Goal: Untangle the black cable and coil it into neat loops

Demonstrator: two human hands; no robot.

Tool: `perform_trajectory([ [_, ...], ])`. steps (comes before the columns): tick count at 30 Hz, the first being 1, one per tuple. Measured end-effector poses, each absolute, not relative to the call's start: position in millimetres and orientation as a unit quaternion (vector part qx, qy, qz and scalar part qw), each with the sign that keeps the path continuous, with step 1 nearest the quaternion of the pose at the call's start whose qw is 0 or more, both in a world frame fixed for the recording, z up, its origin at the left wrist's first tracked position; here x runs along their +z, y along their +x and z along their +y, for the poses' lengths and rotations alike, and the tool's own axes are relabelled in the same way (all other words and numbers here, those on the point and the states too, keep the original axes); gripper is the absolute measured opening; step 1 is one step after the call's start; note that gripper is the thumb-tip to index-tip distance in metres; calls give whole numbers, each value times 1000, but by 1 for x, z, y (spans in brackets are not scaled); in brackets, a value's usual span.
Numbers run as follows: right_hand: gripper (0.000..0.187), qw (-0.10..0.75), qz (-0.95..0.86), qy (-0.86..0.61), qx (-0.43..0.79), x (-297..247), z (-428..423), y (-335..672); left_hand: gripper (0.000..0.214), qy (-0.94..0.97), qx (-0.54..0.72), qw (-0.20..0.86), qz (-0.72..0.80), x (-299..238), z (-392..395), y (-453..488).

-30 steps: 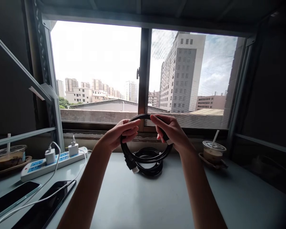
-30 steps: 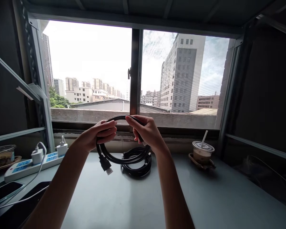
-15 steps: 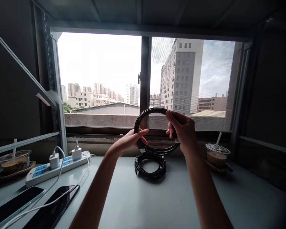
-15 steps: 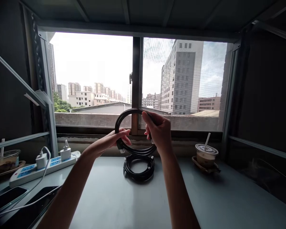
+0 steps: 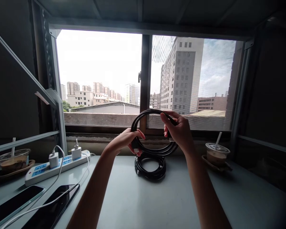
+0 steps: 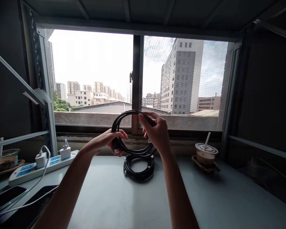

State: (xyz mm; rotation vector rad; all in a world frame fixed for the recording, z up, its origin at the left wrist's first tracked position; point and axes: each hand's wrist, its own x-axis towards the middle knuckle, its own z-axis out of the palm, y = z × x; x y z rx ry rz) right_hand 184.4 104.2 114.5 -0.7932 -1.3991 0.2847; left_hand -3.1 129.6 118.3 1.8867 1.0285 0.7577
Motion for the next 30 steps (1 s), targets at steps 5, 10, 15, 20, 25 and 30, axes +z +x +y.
perform_trajectory([
  [5,40,624,-656,-422,54,110,114,193,22,751,337,402,400,120,127,-3],
  [10,43,639,-641,-415,87,111,115,198,21,736,401,378,394,122,123,3],
  [15,44,655,-639,-368,166,117,104,202,18,723,415,395,386,119,122,11],
  [20,45,670,-621,-355,196,121,94,207,18,742,352,420,386,109,130,18],
  [25,38,646,-632,-363,227,122,88,202,17,745,294,421,425,98,142,26],
  [30,39,622,-656,-388,182,120,91,194,27,772,408,278,400,95,154,25],
])
